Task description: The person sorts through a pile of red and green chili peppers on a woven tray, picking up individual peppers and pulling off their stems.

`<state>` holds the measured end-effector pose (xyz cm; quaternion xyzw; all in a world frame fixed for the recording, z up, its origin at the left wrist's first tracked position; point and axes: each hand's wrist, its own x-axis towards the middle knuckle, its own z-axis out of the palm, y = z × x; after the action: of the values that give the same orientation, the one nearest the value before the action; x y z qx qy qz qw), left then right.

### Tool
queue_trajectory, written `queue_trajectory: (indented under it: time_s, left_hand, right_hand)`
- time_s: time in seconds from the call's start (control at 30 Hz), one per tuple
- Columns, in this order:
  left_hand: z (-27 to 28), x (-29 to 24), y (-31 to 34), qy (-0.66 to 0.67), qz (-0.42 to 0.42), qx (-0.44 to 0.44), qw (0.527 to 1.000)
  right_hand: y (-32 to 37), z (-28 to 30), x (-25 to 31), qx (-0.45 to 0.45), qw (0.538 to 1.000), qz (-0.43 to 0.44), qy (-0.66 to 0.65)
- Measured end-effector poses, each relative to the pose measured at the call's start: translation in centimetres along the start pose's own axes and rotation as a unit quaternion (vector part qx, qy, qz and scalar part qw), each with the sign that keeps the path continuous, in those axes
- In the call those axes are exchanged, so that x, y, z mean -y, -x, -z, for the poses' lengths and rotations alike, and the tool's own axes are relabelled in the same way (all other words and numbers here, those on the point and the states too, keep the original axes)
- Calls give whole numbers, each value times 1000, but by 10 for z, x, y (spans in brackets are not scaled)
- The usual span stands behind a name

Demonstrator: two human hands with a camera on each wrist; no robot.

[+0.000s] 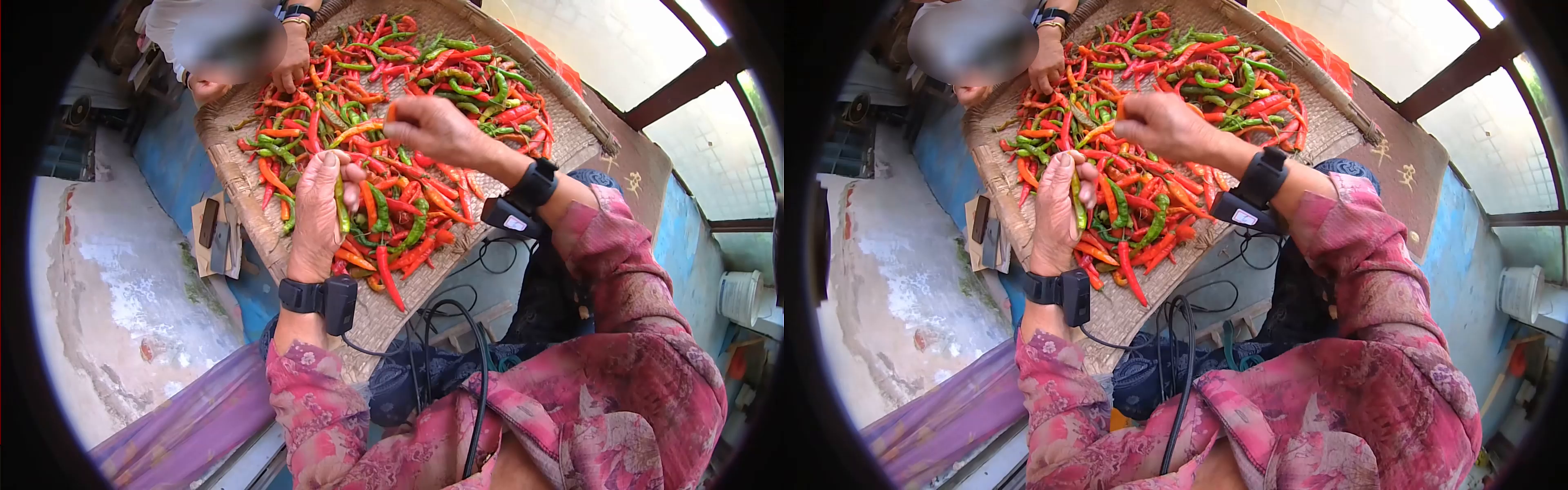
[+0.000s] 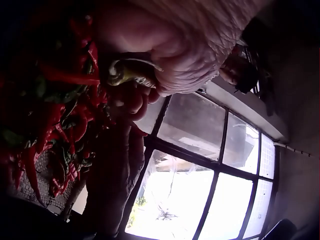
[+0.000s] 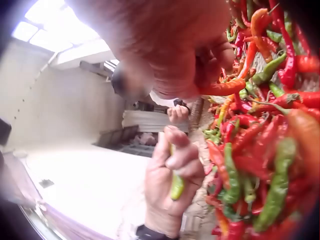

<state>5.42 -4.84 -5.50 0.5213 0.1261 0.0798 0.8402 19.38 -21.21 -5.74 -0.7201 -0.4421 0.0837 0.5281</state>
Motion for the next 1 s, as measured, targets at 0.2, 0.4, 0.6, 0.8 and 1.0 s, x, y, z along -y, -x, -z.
queue_trajectory:
  time_s: [0.2,0.4,0.6,0.8,1.0]
  left_hand:
    - [-9,-3,2,-81,0,8,997]
    - [-24,10,7,-260,-28,43,964]
    - [-12,1,3,-44,17,-6,999]
    - [-11,3,2,-17,50,-4,999]
    - [-4,5,-2,73,55,-26,995]
  right_hand:
    - [9,19,17,49,926,-169,-334]
    - [11,4,22,133,892,-159,-401]
    - [4,-5,15,175,982,-48,-60]
    - [8,-13,16,136,981,-104,-86]
    - [-13,31,10,-128,857,-241,-437]
